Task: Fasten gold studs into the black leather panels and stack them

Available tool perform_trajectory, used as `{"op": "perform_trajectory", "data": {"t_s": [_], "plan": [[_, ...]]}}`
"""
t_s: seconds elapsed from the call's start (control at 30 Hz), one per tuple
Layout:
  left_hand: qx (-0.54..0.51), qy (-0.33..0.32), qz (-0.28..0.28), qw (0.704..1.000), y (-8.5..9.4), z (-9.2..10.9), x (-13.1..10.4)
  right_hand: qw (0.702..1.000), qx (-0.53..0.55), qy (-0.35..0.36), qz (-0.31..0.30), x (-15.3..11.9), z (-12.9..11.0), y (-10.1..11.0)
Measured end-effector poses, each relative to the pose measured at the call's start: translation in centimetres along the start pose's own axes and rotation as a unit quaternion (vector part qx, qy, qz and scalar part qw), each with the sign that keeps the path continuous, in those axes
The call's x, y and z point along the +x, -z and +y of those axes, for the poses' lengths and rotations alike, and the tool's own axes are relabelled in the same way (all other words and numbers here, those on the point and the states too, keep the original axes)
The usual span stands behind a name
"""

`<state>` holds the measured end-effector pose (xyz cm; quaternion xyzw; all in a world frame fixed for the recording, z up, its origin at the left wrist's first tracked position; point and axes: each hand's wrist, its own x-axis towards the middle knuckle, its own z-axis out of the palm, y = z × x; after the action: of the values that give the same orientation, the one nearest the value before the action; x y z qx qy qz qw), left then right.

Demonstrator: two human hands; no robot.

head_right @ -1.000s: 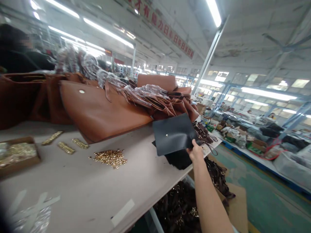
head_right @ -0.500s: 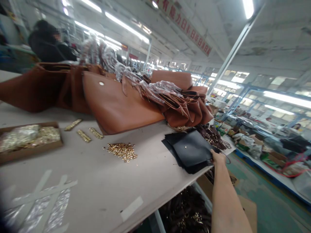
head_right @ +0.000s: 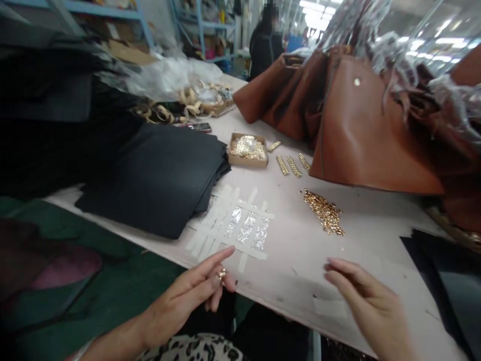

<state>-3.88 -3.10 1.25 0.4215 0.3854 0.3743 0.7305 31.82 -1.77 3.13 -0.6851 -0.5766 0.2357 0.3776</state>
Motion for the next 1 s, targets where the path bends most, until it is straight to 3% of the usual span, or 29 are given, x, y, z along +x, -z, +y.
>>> {"op": "perform_trajectory", "data": {"t_s": [0.03, 0.1, 0.2, 0.3, 0.37, 0.5, 0.57, 0.67, 0.73, 0.8, 0.87, 1.0], "plan": [[0.004, -0.001, 0.001, 1.000, 0.1, 0.1, -0.1, 0.995, 0.010, 0.039, -0.090, -0.6, -2.3, -2.4], [0.010, 0.000, 0.002, 1.000, 0.3, 0.2, -0.4, 0.970, 0.044, 0.132, -0.199, -1.5, -6.8, -7.0], [-0.006, -0.004, 0.006, 1.000, 1.1, 0.0, -1.1, 0.913, 0.099, 0.264, -0.296, -2.0, -11.6, -12.0], [-0.057, -0.010, 0.014, 0.998, 2.3, -0.3, -1.7, 0.847, 0.151, 0.362, -0.359, -1.6, -13.7, -14.8], [-0.099, -0.020, 0.016, 0.995, 3.1, -0.6, -1.9, 0.819, 0.180, 0.390, -0.380, -1.2, -14.2, -16.2], [-0.183, -0.037, 0.036, 0.982, 4.7, -1.4, -2.4, 0.811, 0.203, 0.353, -0.419, -1.0, -15.2, -18.8], [-0.214, -0.043, 0.048, 0.975, 5.5, -1.5, -2.6, 0.828, 0.198, 0.320, -0.416, -1.3, -15.7, -20.0], [-0.231, -0.071, 0.078, 0.967, 6.6, -1.0, -3.1, 0.880, 0.156, 0.266, -0.360, -0.9, -16.4, -21.3], [-0.230, -0.092, 0.133, 0.960, 7.3, -0.3, -3.6, 0.914, 0.108, 0.215, -0.326, 0.3, -17.1, -21.9], [-0.209, -0.091, 0.210, 0.951, 8.1, 0.3, -4.3, 0.929, 0.073, 0.186, -0.311, 2.4, -18.2, -22.7], [-0.176, -0.070, 0.287, 0.939, 8.9, 0.6, -4.9, 0.934, 0.046, 0.213, -0.284, 4.9, -19.6, -23.9], [-0.144, -0.042, 0.397, 0.906, 10.1, 0.5, -5.5, 0.907, 0.004, 0.385, -0.171, 9.1, -22.0, -28.1]]}}
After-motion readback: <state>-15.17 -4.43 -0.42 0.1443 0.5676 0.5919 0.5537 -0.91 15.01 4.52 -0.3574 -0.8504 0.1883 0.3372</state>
